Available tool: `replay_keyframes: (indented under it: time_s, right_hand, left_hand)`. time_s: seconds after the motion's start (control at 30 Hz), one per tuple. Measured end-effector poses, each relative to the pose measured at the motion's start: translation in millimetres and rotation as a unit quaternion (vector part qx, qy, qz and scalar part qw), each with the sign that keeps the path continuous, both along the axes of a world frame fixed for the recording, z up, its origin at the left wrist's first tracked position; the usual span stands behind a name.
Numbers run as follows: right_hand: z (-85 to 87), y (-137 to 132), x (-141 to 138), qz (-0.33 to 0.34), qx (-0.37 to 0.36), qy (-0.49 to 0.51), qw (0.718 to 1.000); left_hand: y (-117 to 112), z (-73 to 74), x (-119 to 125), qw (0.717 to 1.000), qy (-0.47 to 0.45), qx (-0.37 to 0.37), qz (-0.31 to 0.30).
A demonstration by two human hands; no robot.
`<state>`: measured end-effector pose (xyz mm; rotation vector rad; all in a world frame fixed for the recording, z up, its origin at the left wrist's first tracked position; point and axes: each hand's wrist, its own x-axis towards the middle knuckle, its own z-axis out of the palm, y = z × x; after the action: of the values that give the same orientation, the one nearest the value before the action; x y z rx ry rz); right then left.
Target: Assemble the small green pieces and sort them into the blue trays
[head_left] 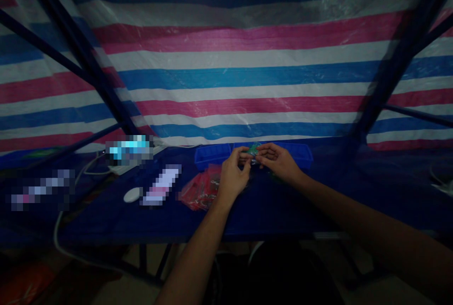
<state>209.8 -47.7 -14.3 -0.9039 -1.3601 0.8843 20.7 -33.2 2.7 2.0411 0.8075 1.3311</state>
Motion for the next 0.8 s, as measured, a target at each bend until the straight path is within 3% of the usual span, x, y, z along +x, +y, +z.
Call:
replay_keyframes:
  time_s: [0.33,0.8]
  right_hand:
    - [-0.7,-0.7,0.9,0.004,-0.011,0.030,0.999]
    - [-0.9,-0.4,1.9,0.016,-0.031,0.067,0.997]
  left_hand:
    - [1.5,-2.1,1.7,0.999,0.006,-0.043,0.024]
    - [-3.4,2.2,1.7,0.998,-0.023,-0.056,-0.006]
